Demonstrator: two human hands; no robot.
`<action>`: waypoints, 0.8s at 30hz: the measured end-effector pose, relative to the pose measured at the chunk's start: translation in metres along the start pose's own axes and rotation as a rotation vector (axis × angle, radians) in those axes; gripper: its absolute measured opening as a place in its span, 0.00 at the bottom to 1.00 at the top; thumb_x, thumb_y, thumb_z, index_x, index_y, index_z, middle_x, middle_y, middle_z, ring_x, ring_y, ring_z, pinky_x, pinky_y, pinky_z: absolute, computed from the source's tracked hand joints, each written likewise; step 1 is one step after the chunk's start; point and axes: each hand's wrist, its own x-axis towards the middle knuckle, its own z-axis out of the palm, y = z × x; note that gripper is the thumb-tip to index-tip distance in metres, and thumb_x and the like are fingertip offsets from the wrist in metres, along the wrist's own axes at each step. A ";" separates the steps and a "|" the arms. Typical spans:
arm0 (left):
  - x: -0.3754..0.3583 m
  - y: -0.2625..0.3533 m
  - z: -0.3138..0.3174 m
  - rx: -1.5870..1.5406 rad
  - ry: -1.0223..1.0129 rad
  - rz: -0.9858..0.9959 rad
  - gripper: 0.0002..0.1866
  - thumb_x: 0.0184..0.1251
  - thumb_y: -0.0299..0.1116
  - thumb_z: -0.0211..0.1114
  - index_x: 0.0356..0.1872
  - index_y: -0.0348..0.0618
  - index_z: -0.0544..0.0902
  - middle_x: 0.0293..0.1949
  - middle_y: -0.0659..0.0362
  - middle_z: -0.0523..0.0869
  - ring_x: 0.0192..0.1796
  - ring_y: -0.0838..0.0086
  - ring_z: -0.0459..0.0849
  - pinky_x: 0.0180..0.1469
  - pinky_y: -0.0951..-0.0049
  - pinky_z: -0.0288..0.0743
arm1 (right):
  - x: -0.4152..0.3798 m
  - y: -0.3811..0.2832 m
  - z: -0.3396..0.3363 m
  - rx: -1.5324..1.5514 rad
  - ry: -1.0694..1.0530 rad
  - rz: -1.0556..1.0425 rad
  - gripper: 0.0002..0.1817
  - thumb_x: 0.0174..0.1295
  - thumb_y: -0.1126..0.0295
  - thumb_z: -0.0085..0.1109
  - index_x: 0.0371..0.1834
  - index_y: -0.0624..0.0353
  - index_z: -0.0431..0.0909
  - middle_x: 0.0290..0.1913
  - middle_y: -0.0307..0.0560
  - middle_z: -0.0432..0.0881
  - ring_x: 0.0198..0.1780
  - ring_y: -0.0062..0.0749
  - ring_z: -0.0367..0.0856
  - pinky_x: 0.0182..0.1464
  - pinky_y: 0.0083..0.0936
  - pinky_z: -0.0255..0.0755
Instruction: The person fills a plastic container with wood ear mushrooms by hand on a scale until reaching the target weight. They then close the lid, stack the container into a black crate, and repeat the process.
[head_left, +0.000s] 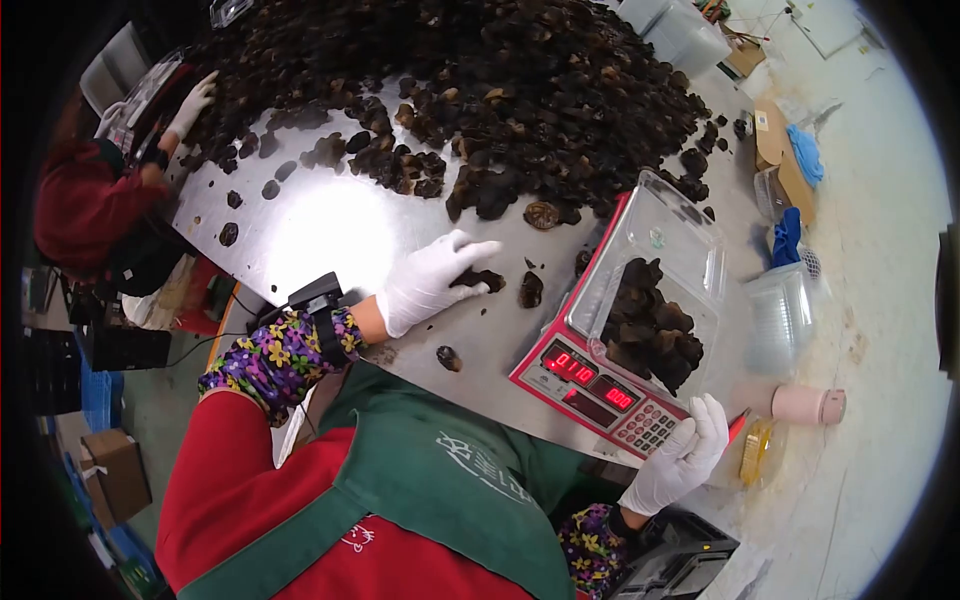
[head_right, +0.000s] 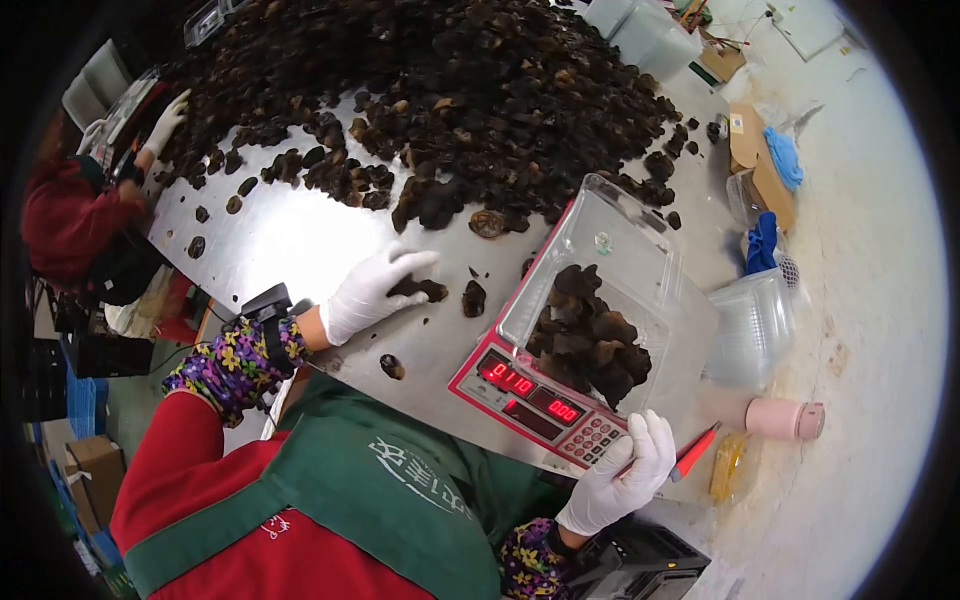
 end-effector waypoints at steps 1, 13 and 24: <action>0.006 0.002 0.008 0.080 0.108 0.190 0.16 0.61 0.36 0.73 0.48 0.51 0.82 0.42 0.56 0.79 0.45 0.60 0.82 0.44 0.61 0.79 | 0.000 0.000 0.000 0.004 -0.003 -0.008 0.11 0.73 0.78 0.54 0.54 0.66 0.82 0.57 0.53 0.82 0.61 0.44 0.79 0.67 0.36 0.69; 0.042 0.028 0.039 0.261 -0.242 0.224 0.14 0.59 0.33 0.72 0.47 0.50 0.84 0.40 0.55 0.83 0.47 0.58 0.84 0.49 0.60 0.79 | 0.020 0.000 -0.003 -0.029 -0.031 -0.025 0.13 0.63 0.80 0.60 0.51 0.60 0.83 0.57 0.52 0.82 0.62 0.50 0.78 0.66 0.42 0.69; 0.085 0.135 -0.001 -0.301 0.211 0.278 0.15 0.56 0.24 0.74 0.46 0.49 0.87 0.40 0.56 0.81 0.40 0.63 0.83 0.44 0.66 0.78 | 0.002 0.013 0.016 -0.012 -0.079 -0.002 0.16 0.59 0.77 0.68 0.52 0.58 0.85 0.60 0.52 0.78 0.63 0.50 0.75 0.64 0.41 0.70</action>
